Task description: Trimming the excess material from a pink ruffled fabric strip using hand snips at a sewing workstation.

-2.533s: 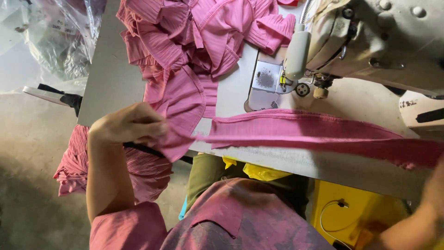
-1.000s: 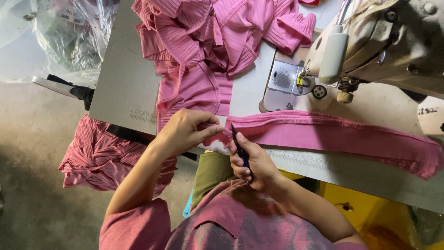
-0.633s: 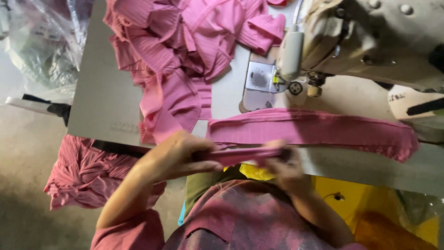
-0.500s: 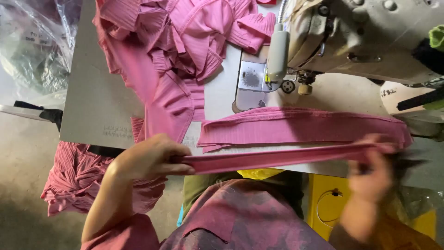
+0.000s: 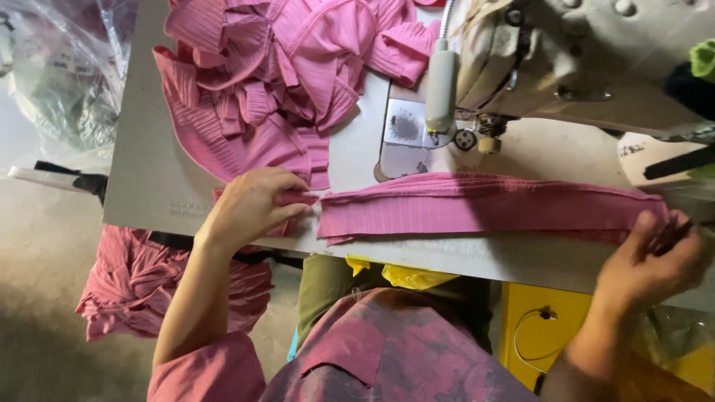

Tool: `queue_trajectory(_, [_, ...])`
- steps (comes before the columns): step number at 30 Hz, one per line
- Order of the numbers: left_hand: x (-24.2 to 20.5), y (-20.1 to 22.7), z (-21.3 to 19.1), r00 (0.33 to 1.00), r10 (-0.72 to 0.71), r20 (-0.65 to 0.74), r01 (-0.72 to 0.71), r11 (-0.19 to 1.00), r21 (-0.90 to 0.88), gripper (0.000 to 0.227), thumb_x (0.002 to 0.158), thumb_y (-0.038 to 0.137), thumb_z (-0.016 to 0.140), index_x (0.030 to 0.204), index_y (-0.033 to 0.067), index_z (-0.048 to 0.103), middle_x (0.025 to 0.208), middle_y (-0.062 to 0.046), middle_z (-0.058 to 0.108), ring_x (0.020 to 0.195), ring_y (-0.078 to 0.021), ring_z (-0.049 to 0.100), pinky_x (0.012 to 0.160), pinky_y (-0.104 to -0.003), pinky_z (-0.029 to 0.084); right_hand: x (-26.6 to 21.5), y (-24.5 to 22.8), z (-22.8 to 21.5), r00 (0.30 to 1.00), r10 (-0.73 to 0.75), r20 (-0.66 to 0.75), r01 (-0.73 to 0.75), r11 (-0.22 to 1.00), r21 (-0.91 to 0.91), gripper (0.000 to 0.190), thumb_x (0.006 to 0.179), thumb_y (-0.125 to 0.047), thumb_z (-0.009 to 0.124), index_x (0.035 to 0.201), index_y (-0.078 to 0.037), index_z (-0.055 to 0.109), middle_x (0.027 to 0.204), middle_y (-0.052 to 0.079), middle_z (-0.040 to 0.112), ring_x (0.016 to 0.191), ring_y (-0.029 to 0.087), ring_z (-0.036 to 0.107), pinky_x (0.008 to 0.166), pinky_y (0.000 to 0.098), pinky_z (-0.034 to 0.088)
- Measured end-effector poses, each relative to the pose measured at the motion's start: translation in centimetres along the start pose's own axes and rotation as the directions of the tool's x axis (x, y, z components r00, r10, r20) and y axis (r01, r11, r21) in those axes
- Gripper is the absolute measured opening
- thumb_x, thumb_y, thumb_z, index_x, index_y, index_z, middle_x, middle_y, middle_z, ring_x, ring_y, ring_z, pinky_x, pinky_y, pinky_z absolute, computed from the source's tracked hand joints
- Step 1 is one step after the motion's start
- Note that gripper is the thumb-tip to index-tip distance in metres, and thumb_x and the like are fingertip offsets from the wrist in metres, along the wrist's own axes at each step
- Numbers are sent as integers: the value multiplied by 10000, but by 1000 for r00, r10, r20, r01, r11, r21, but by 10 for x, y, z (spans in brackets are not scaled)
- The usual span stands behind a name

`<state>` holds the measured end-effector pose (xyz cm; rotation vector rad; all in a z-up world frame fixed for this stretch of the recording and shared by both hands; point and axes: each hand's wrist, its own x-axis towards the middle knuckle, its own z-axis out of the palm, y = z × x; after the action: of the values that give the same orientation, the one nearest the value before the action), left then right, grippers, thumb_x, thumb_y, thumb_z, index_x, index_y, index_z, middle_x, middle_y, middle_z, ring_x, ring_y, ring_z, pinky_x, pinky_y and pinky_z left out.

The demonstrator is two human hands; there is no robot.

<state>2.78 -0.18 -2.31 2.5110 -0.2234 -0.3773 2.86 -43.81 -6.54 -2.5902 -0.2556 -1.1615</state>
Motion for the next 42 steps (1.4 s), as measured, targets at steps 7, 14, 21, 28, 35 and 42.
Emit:
queue_trajectory(7, [-11,0,-6,999,19,-36,-22,997,-79,91,792,288,624,799,211,671,725,41,655,725,-154,621,632,-294,481,-15,-174,31,134,-85,987,-918,-385,92,591,766,-653,358,974,-118,498,484,-27,335,312,63,374,208,144,317])
queue_trajectory(14, [-23,4,-8,991,112,-70,-123,976,-181,89,781,264,612,810,191,654,721,-8,642,724,-210,629,597,-325,484,-9,-236,51,-220,-479,850,-839,-351,-416,485,880,-495,384,956,-27,486,566,22,326,355,74,318,244,147,231])
queue_trajectory(21, [-25,6,-8,987,131,-89,-147,969,-201,77,769,233,616,804,182,662,694,-15,645,696,-230,634,583,-332,481,-6,-246,59,-167,-426,889,-864,-371,-340,424,897,-468,376,904,-52,457,552,10,310,340,60,314,259,149,237])
queue_trajectory(28, [-27,15,-11,981,169,-92,-183,967,-179,79,782,250,601,793,188,648,680,-5,642,691,-226,635,582,-330,480,7,-245,49,-138,-366,920,-902,-337,-270,410,896,-441,420,808,-43,463,508,5,270,306,66,271,243,174,199])
queue_trajectory(35, [-25,31,-8,984,149,-97,-157,985,-75,92,789,268,602,815,201,660,667,14,649,671,-194,639,549,-302,483,-1,-241,44,-59,-375,925,-870,-435,-232,402,900,-412,439,748,-42,479,473,-1,270,292,51,249,235,169,159])
queue_trajectory(42, [-21,62,3,974,226,0,-224,965,-134,98,715,219,649,807,234,680,560,-24,656,569,-221,656,481,-323,495,3,-197,40,523,-229,821,-852,-173,494,333,578,-54,797,796,26,558,590,24,438,333,48,384,289,157,315])
